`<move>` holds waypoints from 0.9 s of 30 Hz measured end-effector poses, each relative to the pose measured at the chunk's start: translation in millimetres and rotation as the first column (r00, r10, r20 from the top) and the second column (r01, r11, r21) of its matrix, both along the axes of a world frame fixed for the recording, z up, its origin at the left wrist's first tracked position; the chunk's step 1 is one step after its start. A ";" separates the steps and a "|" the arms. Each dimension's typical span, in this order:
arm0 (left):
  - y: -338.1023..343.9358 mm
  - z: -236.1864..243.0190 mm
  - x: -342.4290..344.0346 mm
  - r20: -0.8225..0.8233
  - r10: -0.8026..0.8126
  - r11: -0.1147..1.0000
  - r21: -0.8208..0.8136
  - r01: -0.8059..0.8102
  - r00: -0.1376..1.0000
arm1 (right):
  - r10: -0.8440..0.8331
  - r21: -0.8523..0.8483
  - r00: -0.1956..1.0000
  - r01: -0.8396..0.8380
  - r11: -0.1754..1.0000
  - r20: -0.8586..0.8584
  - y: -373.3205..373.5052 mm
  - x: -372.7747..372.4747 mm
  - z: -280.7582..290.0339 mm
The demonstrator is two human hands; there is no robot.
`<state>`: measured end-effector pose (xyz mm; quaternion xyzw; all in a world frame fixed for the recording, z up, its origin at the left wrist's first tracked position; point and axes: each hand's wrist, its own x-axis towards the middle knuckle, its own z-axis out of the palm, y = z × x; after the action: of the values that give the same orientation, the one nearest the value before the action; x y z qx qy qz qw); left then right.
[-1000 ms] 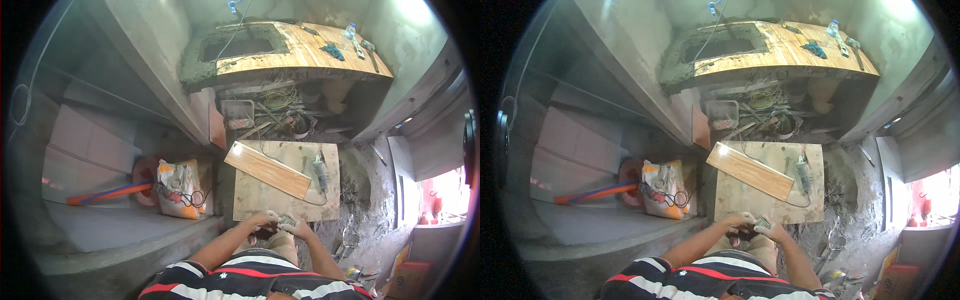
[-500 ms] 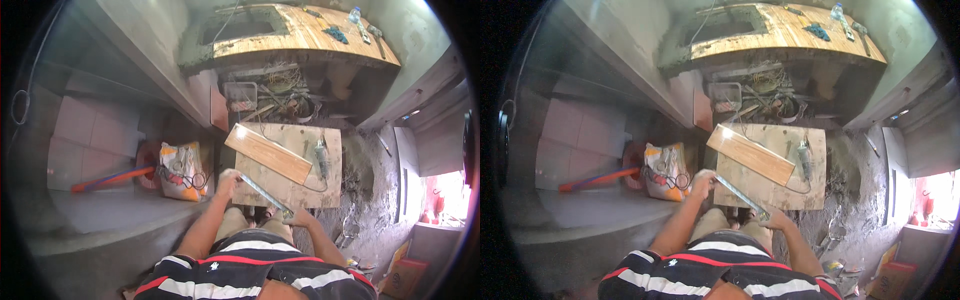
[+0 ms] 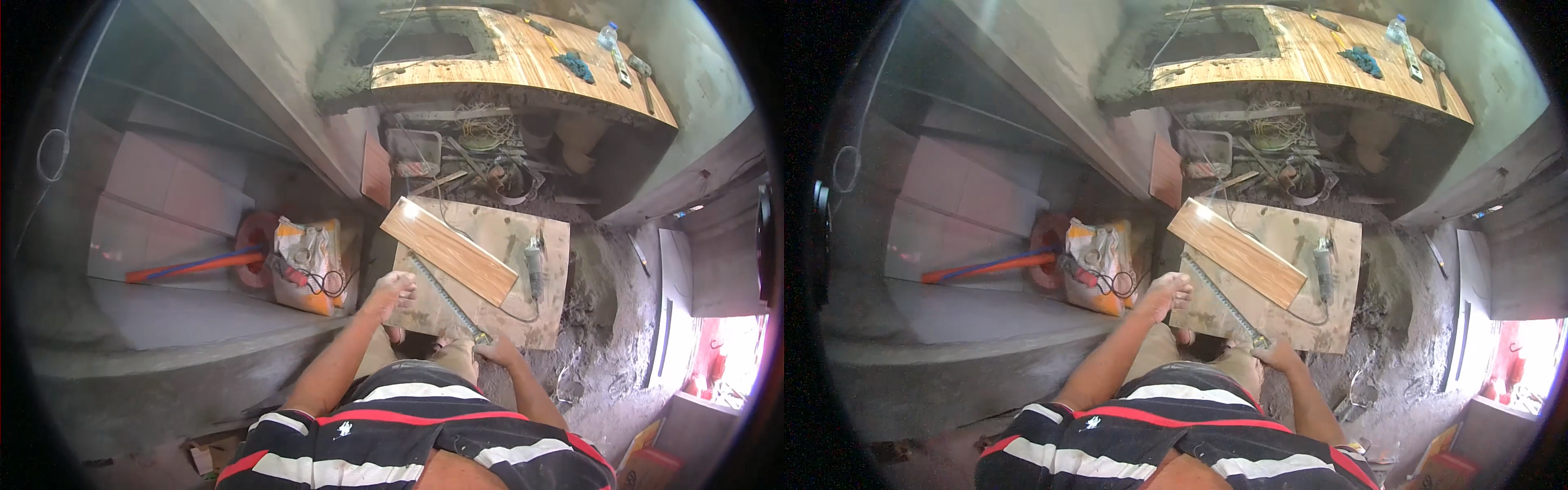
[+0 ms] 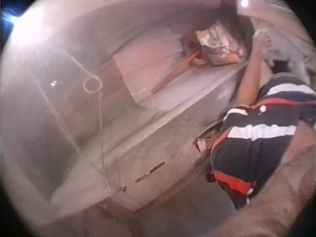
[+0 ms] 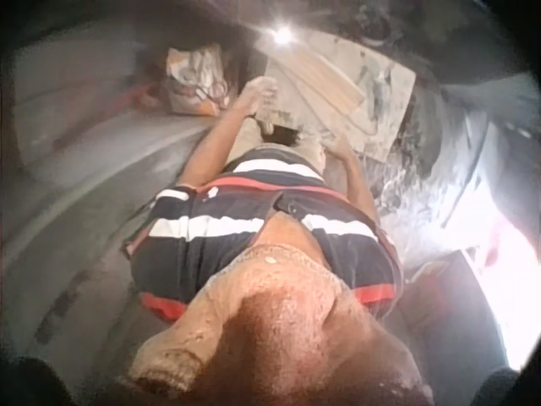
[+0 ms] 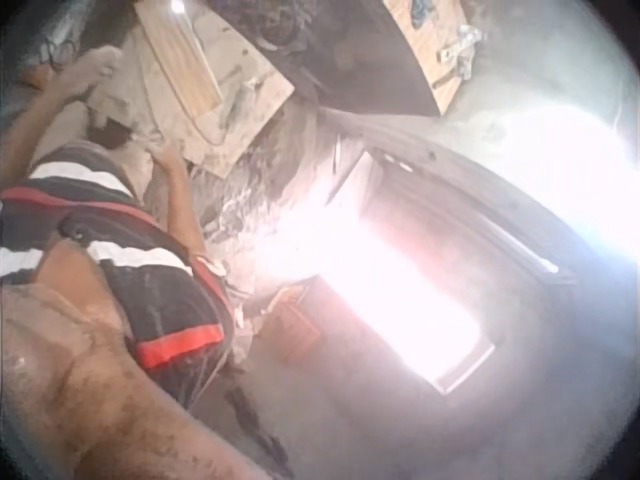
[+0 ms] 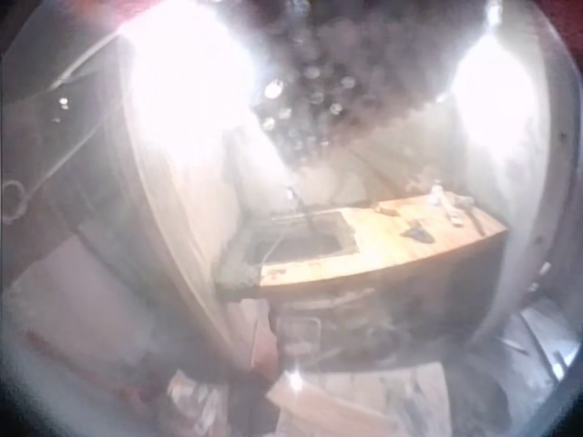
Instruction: The person measures a tile and a countertop opening using a measuring tape, test-fits the tile in place, and cuts the tile with an angle grinder.
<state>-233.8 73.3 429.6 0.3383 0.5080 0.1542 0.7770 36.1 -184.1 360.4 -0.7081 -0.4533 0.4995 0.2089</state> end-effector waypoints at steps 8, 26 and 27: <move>-6.4 6.4 50.1 0.074 -0.216 0.976 0.053 0.212 0.974 | -0.125 -0.002 0.974 0.127 0.992 -0.189 19.0 -1.7 48.4; 37.2 62.3 78.6 -0.011 -0.283 0.943 0.181 0.281 0.959 | -0.336 0.284 0.941 0.334 0.899 -0.041 35.4 45.8 53.2; 46.1 56.5 69.0 -0.014 -0.279 0.944 0.181 0.277 0.960 | -0.378 0.308 0.926 0.363 0.879 -0.011 35.7 47.0 52.0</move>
<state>-164.8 119.4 486.1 0.4749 0.4346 0.0904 0.7599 83.1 -148.4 412.3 -0.7530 -0.3859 0.3567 0.3959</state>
